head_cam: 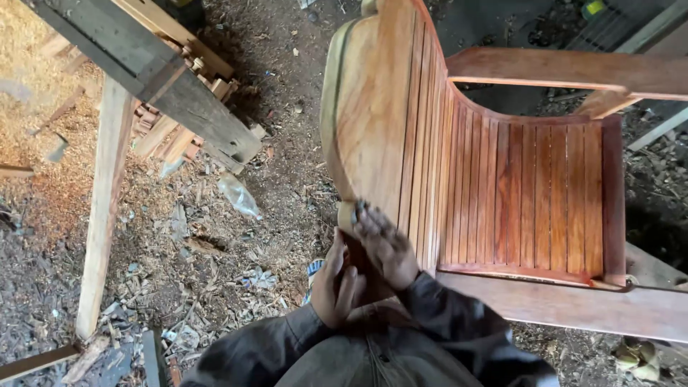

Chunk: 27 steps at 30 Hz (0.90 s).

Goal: The person sands the surface of a wooden chair using a sanding block. They work on the seat slats, the curved backrest, and the armrests, moving the block back and forth to smooth the wood. A chicken is visible in the background.

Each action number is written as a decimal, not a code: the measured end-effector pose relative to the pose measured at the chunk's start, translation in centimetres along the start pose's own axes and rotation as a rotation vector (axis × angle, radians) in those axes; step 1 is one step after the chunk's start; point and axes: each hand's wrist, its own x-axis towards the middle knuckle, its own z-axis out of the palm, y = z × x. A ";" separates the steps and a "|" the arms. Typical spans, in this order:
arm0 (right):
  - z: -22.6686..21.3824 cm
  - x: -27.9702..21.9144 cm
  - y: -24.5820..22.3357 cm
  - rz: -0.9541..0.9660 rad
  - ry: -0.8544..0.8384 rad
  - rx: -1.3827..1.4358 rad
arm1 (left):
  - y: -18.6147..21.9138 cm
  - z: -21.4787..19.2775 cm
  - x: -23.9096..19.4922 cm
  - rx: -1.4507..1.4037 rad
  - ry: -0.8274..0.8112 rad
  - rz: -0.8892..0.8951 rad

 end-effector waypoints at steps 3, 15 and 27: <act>-3.8 7.0 0.2 -0.018 0.138 0.252 | 0.5 0.2 0.4 -0.036 -0.004 -0.065; -7.4 7.2 1.4 0.569 0.409 1.004 | -3.8 3.3 1.5 -0.580 0.196 -0.077; -12.3 14.0 -4.9 -0.038 0.039 0.043 | -4.8 0.3 11.9 -0.578 0.304 -0.143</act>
